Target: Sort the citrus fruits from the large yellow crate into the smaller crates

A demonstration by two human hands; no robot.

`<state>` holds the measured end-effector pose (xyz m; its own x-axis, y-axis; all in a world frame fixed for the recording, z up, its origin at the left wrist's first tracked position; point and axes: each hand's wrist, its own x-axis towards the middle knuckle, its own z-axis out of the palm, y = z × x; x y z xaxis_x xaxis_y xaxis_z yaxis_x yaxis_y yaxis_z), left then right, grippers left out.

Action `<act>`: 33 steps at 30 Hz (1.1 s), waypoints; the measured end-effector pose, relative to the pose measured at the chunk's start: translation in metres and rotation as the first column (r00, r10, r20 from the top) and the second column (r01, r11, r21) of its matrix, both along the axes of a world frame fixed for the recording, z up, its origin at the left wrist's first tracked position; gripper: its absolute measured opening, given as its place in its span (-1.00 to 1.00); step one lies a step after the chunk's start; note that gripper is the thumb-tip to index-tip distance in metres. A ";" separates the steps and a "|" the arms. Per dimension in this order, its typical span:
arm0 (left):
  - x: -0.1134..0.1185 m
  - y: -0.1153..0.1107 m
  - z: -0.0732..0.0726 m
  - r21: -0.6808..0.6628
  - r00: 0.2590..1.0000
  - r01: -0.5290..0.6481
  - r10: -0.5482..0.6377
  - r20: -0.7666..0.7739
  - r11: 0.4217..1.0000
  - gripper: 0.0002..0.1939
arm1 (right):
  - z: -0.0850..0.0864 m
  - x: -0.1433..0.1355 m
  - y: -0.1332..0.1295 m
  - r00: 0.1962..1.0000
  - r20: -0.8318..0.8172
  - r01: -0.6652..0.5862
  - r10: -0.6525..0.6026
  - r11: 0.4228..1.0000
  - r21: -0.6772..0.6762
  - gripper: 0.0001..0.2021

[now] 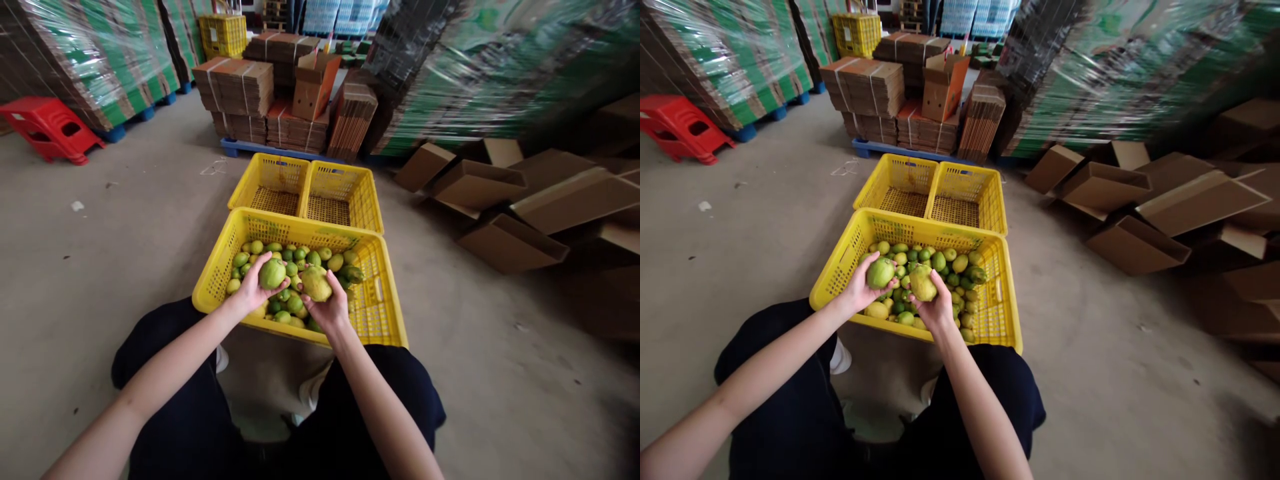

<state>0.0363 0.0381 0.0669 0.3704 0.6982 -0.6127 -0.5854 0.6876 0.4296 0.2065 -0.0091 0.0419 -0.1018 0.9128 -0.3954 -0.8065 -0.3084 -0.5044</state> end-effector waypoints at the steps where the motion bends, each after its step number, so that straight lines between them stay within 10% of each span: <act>1: 0.000 -0.001 0.002 -0.011 1.000 -0.012 0.012 -0.011 1.000 -0.74 | -0.001 -0.001 0.000 1.000 0.003 -0.007 0.007 1.000 -0.012 -0.79; 13: 0.000 -0.001 -0.015 0.008 0.998 -0.009 0.009 0.056 1.000 -0.59 | 0.006 -0.007 0.000 1.000 0.016 -0.007 0.007 0.999 -0.031 -0.76; 21: -0.011 0.006 0.002 0.046 0.997 0.055 -0.057 0.049 0.997 -0.55 | 0.011 0.000 -0.002 0.999 -0.028 0.012 -0.016 0.993 -0.117 -0.83; 29: -0.008 0.000 -0.059 -0.275 0.975 0.030 -0.089 -0.205 0.961 -0.84 | -0.008 0.015 -0.002 0.978 0.209 0.076 0.015 0.904 -0.421 -0.92; 33: 0.001 0.054 -0.050 -0.147 0.968 0.001 -0.038 -0.249 0.989 -0.61 | -0.011 0.020 -0.003 0.968 0.250 0.095 0.011 0.908 -0.409 -0.93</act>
<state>0.0370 0.0921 0.0170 0.2047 0.5898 -0.7812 -0.4581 0.7630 0.4560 0.2266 -0.0125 0.0308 0.0799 0.6616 -0.7456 -0.6938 -0.5002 -0.5181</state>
